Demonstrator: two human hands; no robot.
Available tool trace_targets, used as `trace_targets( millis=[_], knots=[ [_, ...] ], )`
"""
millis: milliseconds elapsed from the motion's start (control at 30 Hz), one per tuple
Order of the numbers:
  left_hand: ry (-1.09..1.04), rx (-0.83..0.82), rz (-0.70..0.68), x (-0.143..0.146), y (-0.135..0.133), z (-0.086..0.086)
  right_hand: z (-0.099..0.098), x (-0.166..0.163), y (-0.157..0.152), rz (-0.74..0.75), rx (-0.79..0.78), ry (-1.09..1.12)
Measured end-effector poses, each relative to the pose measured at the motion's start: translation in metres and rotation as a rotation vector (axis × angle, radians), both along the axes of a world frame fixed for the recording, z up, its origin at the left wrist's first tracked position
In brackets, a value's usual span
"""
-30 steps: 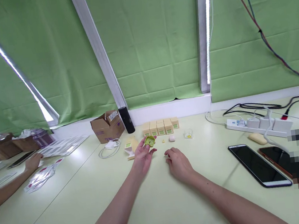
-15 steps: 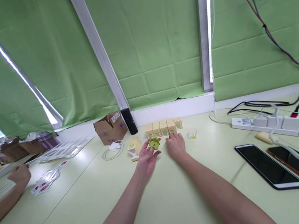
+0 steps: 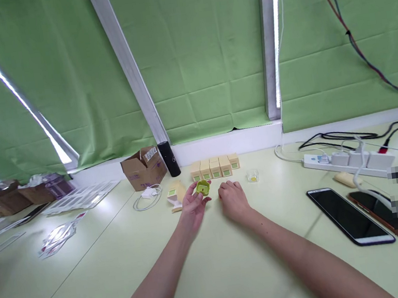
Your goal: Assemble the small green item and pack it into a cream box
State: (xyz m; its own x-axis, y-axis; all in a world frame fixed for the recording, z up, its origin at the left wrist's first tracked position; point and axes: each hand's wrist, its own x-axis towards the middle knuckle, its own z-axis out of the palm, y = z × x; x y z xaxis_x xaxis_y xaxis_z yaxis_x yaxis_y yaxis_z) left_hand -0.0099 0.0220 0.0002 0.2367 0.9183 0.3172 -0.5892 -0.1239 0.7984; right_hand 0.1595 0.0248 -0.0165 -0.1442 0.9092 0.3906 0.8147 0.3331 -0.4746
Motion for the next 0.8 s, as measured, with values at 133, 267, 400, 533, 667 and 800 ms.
trace_targets(
  millis=[133,267,400,533,667,800],
  knots=[
    [0.03,0.001,0.025,0.001,0.0,0.0,0.004,0.01,-0.024,0.086,-0.154,0.249],
    [0.065,0.014,0.037,0.003,-0.001,0.0,0.005,0.024,-0.035,0.158,-0.316,0.504],
    [0.124,0.038,0.036,0.005,-0.003,0.001,0.007,0.036,-0.038,0.197,-0.415,0.889],
    [0.175,0.043,0.038,0.006,-0.006,0.003,0.008,0.04,-0.04,0.178,-0.457,1.3],
    [0.195,0.052,0.037,0.007,-0.009,0.005,0.015,0.039,-0.045,0.179,-0.397,1.349],
    [0.206,0.071,0.028,0.008,-0.01,0.005,0.028,0.039,-0.051,0.22,-0.351,1.343]
  ],
)
